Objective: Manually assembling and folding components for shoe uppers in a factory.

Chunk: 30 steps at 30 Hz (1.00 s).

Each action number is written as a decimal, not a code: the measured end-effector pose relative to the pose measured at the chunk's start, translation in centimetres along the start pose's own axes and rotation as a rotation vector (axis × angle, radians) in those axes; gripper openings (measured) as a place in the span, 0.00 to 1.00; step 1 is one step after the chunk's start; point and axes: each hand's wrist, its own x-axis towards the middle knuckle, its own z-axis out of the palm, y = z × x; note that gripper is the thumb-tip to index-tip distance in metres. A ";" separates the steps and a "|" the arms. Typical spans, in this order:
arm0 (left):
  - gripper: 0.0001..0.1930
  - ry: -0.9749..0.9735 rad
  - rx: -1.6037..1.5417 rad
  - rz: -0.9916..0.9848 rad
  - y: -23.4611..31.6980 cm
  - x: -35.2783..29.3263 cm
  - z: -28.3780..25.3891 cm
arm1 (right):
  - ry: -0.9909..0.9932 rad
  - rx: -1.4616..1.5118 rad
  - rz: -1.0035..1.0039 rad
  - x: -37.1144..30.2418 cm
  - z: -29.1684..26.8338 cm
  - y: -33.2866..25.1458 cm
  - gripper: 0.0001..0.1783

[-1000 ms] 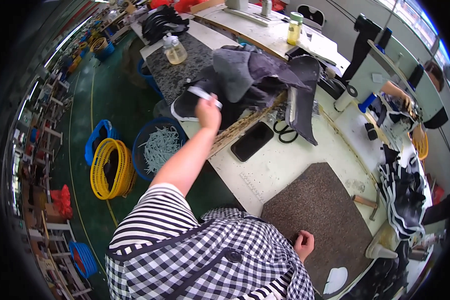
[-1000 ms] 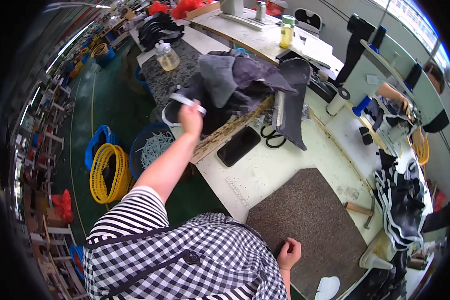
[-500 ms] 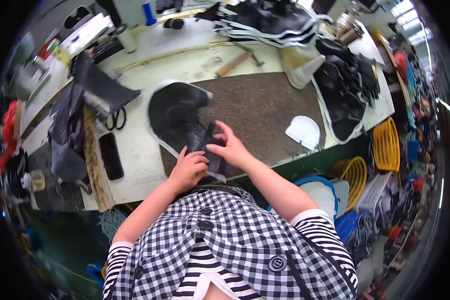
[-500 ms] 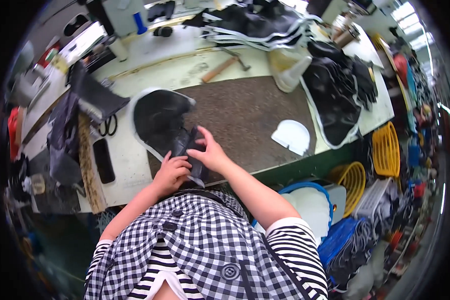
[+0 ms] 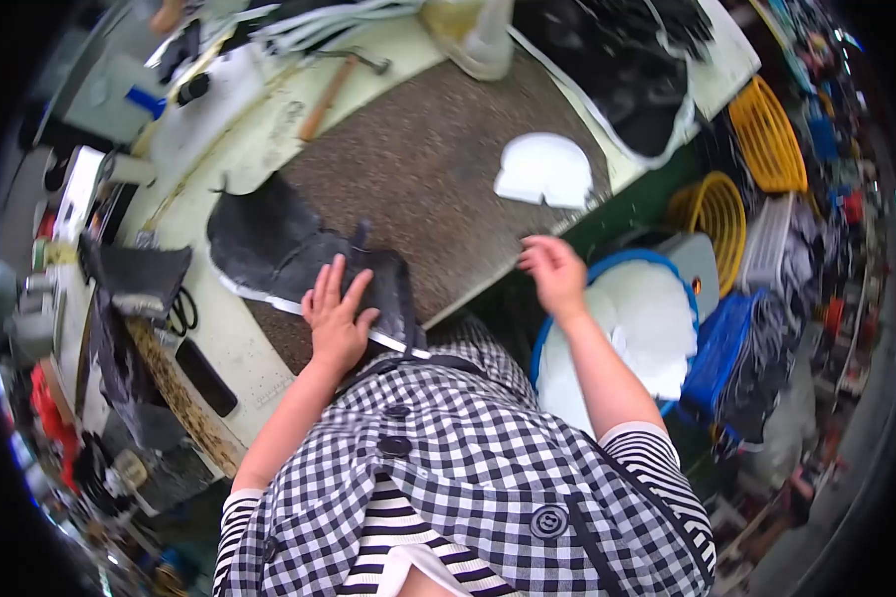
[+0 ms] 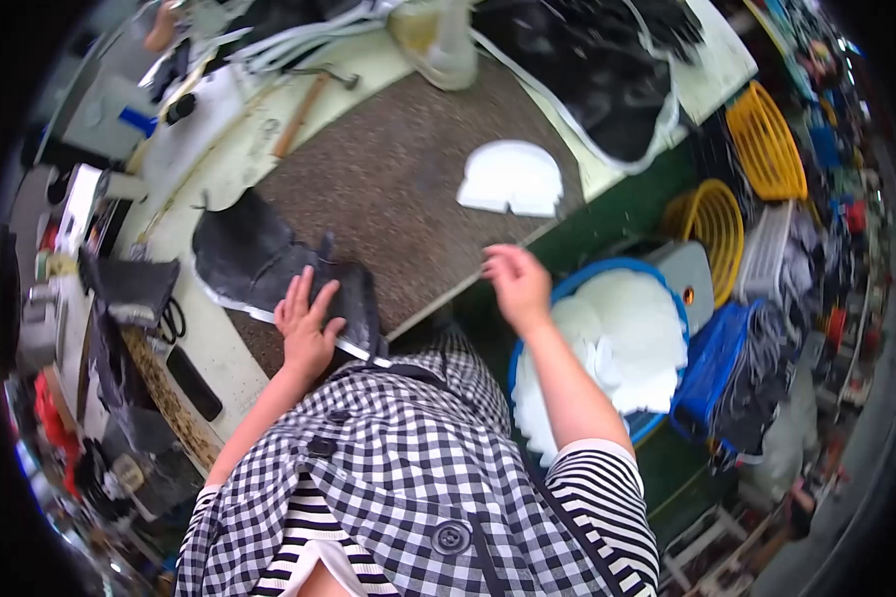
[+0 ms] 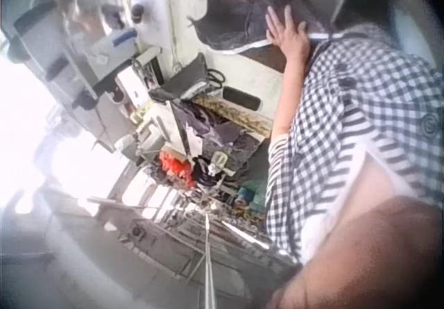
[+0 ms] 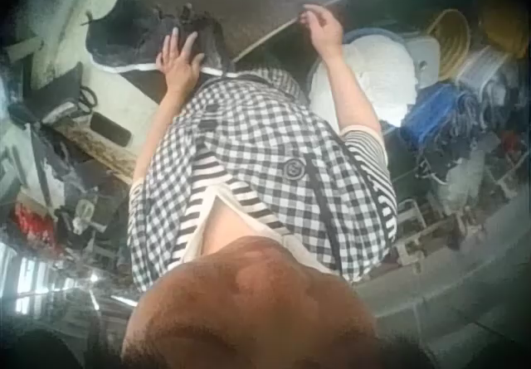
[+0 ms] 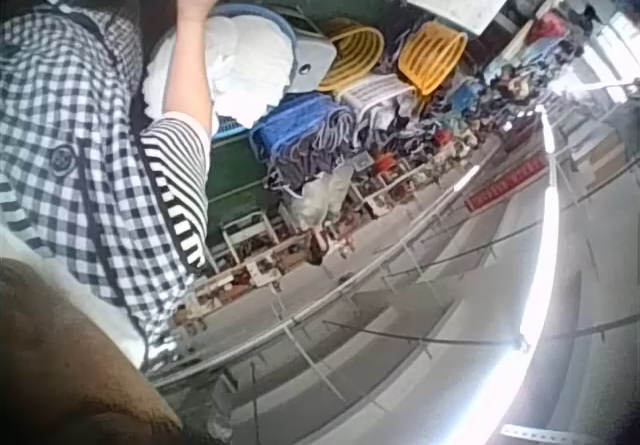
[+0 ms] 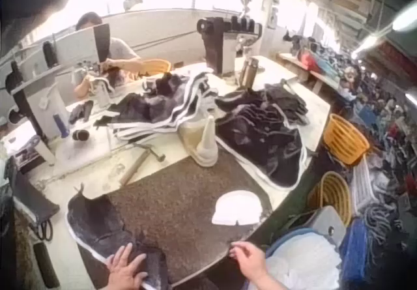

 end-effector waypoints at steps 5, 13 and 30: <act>0.29 -0.047 0.046 0.087 -0.5 0.7 -0.4 | 0.723 -0.133 0.349 -7.0 -19.2 9.8 0.12; 0.26 -0.030 0.077 0.154 -1.2 4.4 -0.4 | 0.227 -0.583 0.794 -17.8 -18.6 21.2 0.13; 0.21 0.123 0.029 0.280 5.8 7.1 -1.7 | 0.607 0.358 0.993 -16.2 -11.7 23.3 0.16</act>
